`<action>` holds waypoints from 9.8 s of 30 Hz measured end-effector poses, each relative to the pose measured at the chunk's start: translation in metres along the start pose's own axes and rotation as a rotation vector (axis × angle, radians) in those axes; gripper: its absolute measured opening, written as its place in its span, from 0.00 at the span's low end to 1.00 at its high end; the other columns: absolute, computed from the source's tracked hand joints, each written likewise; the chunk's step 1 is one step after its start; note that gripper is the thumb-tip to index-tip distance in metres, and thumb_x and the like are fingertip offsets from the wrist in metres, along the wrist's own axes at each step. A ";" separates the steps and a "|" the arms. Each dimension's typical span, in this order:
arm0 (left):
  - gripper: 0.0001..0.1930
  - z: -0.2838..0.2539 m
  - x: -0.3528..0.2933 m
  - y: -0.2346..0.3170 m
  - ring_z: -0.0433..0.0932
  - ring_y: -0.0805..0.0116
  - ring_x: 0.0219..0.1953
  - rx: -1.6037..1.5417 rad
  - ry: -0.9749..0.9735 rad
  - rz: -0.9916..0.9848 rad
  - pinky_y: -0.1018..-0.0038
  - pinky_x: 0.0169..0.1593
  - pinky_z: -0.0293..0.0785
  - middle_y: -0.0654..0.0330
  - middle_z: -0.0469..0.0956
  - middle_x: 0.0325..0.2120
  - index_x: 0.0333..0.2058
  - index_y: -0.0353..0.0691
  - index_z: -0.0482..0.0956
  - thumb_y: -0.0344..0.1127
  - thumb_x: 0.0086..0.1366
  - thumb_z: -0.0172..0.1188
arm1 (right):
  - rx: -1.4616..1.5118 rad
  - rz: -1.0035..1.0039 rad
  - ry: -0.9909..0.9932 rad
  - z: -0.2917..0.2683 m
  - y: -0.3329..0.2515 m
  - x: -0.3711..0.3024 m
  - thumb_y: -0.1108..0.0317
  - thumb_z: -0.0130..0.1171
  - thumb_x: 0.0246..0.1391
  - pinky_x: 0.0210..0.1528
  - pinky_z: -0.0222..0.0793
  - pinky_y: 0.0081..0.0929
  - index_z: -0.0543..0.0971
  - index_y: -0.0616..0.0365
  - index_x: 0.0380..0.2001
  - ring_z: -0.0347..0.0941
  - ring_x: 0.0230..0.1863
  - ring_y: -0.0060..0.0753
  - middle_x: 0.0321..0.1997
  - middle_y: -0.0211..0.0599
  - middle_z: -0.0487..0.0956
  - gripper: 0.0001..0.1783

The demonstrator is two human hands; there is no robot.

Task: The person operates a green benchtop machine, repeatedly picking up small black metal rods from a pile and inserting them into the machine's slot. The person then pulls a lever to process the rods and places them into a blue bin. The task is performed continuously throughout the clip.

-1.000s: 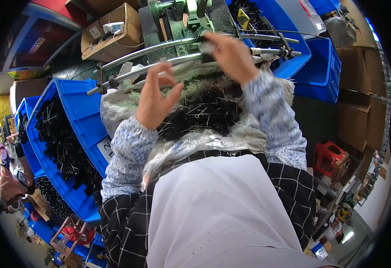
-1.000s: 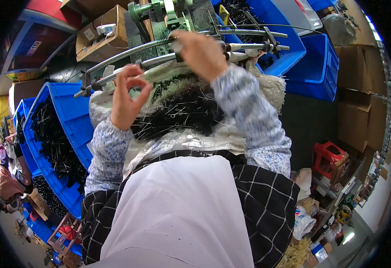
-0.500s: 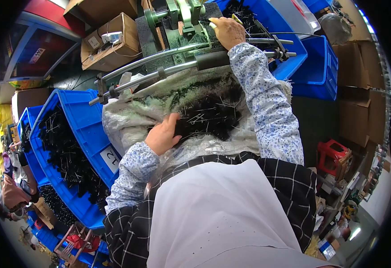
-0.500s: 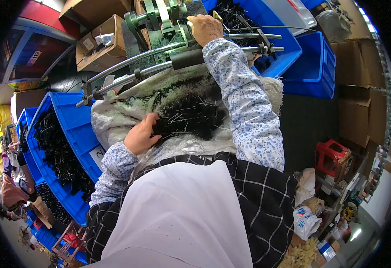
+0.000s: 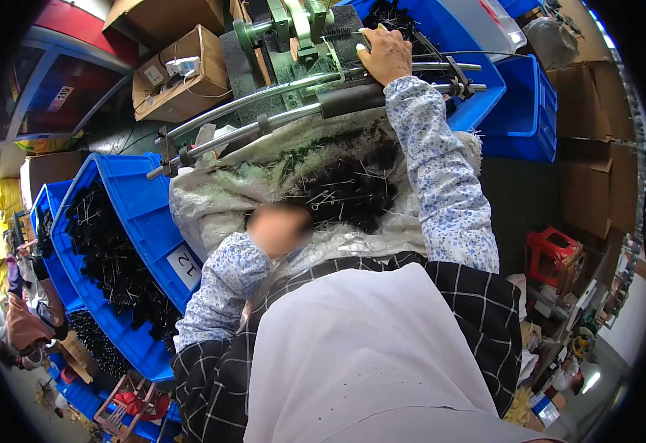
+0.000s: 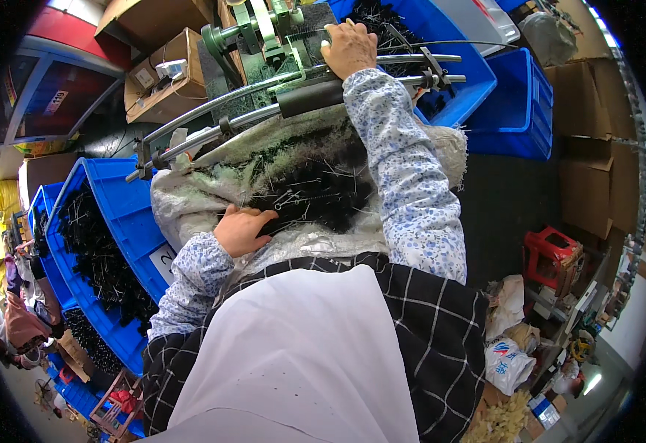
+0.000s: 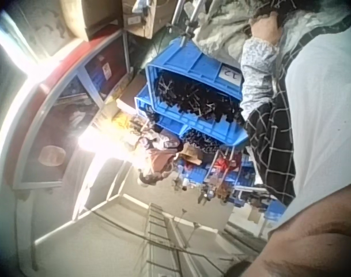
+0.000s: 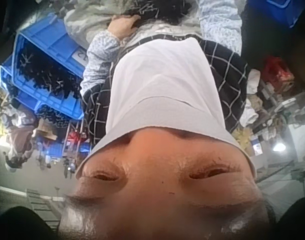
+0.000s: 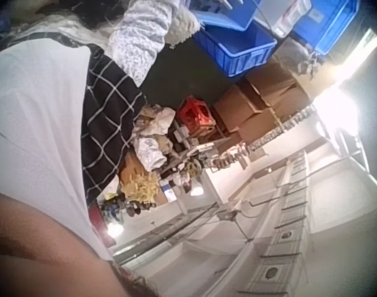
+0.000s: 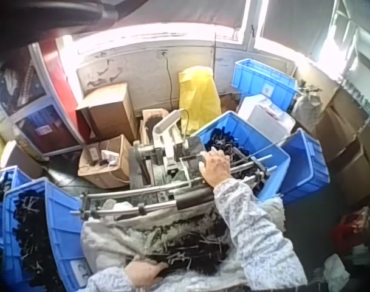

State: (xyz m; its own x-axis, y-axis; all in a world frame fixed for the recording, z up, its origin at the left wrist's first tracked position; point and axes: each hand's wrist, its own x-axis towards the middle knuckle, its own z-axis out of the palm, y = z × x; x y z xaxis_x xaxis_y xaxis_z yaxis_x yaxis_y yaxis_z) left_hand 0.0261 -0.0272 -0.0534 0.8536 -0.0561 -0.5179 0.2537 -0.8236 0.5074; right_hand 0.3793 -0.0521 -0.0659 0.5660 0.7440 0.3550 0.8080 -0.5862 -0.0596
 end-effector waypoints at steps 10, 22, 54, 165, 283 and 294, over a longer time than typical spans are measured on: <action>0.19 -0.006 -0.001 -0.001 0.75 0.58 0.39 0.001 0.007 -0.015 0.62 0.44 0.64 0.54 0.77 0.30 0.42 0.42 0.69 0.40 0.51 0.58 | 0.071 -0.024 -0.087 0.005 -0.079 0.005 0.58 0.53 0.47 0.44 0.62 0.40 0.76 0.50 0.43 0.70 0.46 0.37 0.39 0.33 0.77 0.19; 0.15 -0.029 -0.013 -0.018 0.75 0.63 0.38 -0.178 0.348 0.170 0.69 0.45 0.66 0.58 0.76 0.34 0.42 0.42 0.73 0.35 0.54 0.60 | 0.048 0.002 -0.032 0.001 0.001 0.010 0.55 0.54 0.48 0.43 0.66 0.43 0.79 0.44 0.37 0.73 0.43 0.41 0.36 0.33 0.79 0.13; 0.22 -0.009 0.014 -0.044 0.74 0.53 0.44 -0.307 0.215 -0.124 0.62 0.48 0.68 0.48 0.76 0.38 0.46 0.38 0.69 0.37 0.52 0.61 | 0.050 -0.032 -0.056 -0.009 -0.014 0.007 0.68 0.50 0.53 0.40 0.72 0.36 0.77 0.44 0.44 0.76 0.37 0.40 0.36 0.36 0.78 0.15; 0.13 -0.058 0.045 0.020 0.74 0.69 0.28 -1.419 0.626 0.472 0.75 0.35 0.74 0.61 0.67 0.29 0.40 0.38 0.65 0.42 0.71 0.37 | 0.026 -0.196 -0.071 0.013 -0.018 0.023 0.65 0.52 0.51 0.49 0.62 0.34 0.78 0.36 0.43 0.68 0.44 0.33 0.39 0.26 0.77 0.16; 0.17 -0.078 0.010 0.005 0.70 0.52 0.44 -0.377 0.510 0.249 0.68 0.46 0.68 0.48 0.70 0.38 0.49 0.37 0.66 0.29 0.61 0.54 | -0.051 -0.045 -0.157 -0.007 0.074 0.053 0.63 0.47 0.55 0.45 0.69 0.38 0.77 0.43 0.41 0.74 0.43 0.43 0.41 0.38 0.78 0.13; 0.33 -0.071 0.070 0.013 0.73 0.45 0.39 -0.302 0.873 0.200 0.64 0.43 0.69 0.47 0.70 0.37 0.54 0.37 0.52 0.22 0.52 0.60 | 0.440 -0.291 -0.454 -0.111 -0.076 -0.089 0.59 0.53 0.53 0.36 0.73 0.36 0.77 0.51 0.38 0.77 0.33 0.44 0.34 0.39 0.78 0.13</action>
State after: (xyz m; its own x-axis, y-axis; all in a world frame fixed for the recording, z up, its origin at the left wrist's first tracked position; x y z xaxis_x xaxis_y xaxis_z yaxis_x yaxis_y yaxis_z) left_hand 0.1215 -0.0021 -0.0338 0.9019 0.3627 0.2347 0.0687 -0.6568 0.7509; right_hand 0.2490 -0.1094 0.0109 0.2518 0.9678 -0.0055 0.8741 -0.2299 -0.4280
